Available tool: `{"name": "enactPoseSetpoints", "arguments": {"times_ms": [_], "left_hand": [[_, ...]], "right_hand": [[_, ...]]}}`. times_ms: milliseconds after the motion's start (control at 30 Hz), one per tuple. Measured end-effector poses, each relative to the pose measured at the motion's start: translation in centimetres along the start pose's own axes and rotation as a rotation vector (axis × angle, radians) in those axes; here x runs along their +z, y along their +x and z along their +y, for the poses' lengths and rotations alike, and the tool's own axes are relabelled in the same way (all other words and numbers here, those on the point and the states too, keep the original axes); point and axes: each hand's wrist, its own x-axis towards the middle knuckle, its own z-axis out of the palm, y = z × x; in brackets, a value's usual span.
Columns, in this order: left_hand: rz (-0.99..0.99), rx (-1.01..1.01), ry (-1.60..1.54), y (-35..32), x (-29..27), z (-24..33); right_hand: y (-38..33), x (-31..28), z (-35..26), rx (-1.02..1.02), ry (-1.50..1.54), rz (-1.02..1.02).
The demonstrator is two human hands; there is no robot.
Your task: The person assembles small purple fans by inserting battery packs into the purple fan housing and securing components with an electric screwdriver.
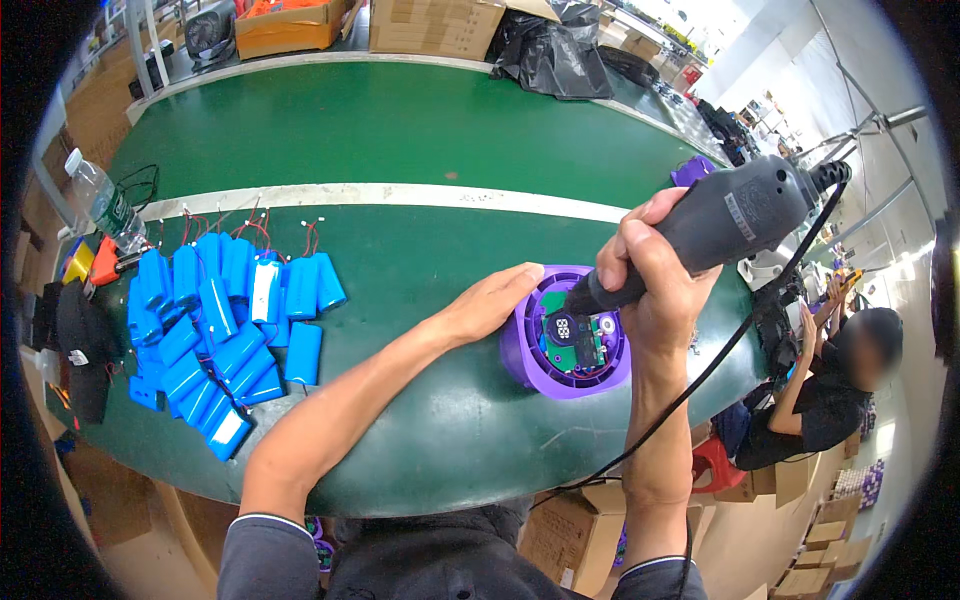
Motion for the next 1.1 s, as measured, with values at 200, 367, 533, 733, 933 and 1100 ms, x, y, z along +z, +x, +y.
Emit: {"name": "enactPoseSetpoints", "arguments": {"times_ms": [200, 367, 533, 733, 933, 1100], "left_hand": [[0.164, 0.190, 0.205, -0.2, -0.7, 1.1], [0.067, 0.514, 0.763, -1.1, -0.2, 6.0], [0.034, 0.543, 0.893, -1.1, 1.9, 5.9], [0.101, 0.582, 1.037, -0.7, 2.0, 5.8], [0.297, 0.472, 0.959, -0.1, 3.4, 5.5], [0.314, 0.271, 0.882, 0.6, 4.4, 5.1]], "right_hand": [[0.1, -0.5, -1.5, -0.035, 0.079, 0.075], [0.0, -2.1, -2.8, -0.102, 0.089, 0.075], [-0.4, -2.3, -3.5, -0.105, 0.145, 0.092], [-1.2, -5.4, -5.2, -0.174, 0.059, 0.115], [-1.7, -7.6, -4.1, -0.125, 0.022, 0.177], [-1.7, -8.2, -3.7, -0.103, 0.025, 0.159]]}}
